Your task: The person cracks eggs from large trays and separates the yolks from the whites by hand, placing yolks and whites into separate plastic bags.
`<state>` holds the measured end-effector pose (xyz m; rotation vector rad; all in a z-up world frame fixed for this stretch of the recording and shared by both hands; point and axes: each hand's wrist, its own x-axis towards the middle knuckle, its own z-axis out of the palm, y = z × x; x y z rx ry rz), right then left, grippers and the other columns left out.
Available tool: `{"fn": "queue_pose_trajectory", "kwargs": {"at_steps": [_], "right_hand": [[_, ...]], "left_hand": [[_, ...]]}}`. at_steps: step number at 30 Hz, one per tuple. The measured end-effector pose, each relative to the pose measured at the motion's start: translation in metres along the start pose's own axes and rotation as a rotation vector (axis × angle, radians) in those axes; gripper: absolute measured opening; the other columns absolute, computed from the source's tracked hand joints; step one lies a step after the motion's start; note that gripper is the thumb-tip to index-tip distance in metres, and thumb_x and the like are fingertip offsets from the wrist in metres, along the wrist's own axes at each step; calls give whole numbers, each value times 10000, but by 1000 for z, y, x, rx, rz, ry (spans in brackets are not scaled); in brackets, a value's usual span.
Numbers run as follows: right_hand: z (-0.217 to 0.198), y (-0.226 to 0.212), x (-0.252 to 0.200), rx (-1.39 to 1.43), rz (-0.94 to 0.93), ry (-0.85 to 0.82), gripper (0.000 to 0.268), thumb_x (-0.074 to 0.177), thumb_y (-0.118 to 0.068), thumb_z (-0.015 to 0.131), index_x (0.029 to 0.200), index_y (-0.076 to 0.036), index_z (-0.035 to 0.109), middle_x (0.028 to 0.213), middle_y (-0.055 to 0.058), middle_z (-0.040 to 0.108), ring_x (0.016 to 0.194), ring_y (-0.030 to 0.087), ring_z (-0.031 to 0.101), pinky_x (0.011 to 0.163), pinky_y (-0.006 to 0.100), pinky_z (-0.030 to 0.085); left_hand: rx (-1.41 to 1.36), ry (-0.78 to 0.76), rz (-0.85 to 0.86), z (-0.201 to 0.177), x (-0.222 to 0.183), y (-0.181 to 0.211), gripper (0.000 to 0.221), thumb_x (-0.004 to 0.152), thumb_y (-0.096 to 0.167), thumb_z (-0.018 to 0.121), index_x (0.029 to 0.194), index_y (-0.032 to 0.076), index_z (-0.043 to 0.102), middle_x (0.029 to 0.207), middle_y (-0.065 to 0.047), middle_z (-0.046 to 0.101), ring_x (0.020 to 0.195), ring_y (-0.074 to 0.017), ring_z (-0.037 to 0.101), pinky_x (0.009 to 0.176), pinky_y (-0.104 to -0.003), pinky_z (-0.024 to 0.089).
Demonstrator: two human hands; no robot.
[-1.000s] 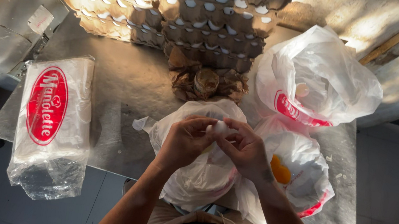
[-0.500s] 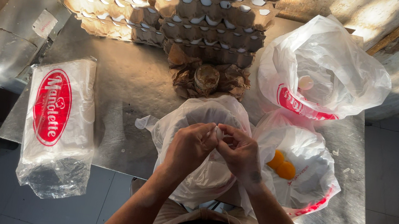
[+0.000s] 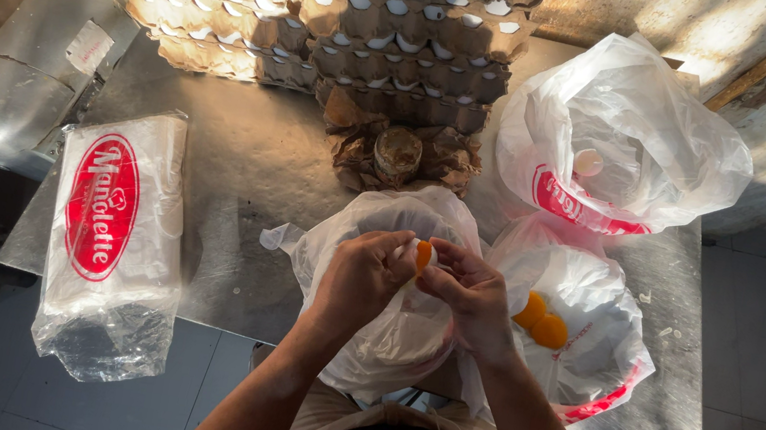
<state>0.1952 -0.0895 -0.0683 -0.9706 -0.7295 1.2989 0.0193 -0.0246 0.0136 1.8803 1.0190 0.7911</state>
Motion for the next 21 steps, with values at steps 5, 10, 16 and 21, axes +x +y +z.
{"fn": "queue_pose_trajectory", "kwargs": {"at_steps": [5, 10, 16, 21], "right_hand": [[-6, 6, 1, 33, -60, -12, 452, 950, -22, 687, 1388, 44, 596, 1171, 125, 715, 1026, 164, 699, 906, 322, 607], [0, -5, -3, -220, -86, 28, 487, 919, 11, 715, 1395, 19, 607, 1140, 125, 730, 1019, 143, 694, 922, 278, 579], [14, -13, -11, -213, -188, -65, 533, 956, 19, 682, 1469, 3, 543, 1238, 109, 698, 1096, 136, 666, 984, 284, 546], [26, -18, -19, -276, -256, -88, 569, 963, 37, 632, 1504, -7, 461, 1407, 93, 630, 1184, 128, 627, 1040, 279, 508]], "left_hand": [[-119, 27, -85, 4, 0, -16, 362, 972, 245, 669, 1200, -33, 712, 1086, -160, 756, 903, -200, 775, 764, -303, 627], [-631, 42, -352, 19, 2, -53, 384, 972, 223, 680, 1257, -33, 702, 1043, -124, 780, 890, -178, 747, 812, -297, 615], [-1141, 53, -510, 29, -5, -81, 386, 970, 176, 658, 1294, -34, 667, 1134, -147, 747, 937, -201, 733, 852, -344, 618], [-1308, 101, -483, 29, -9, -86, 397, 964, 149, 664, 1316, -31, 630, 1192, -153, 718, 1035, -226, 716, 906, -385, 601]]}}
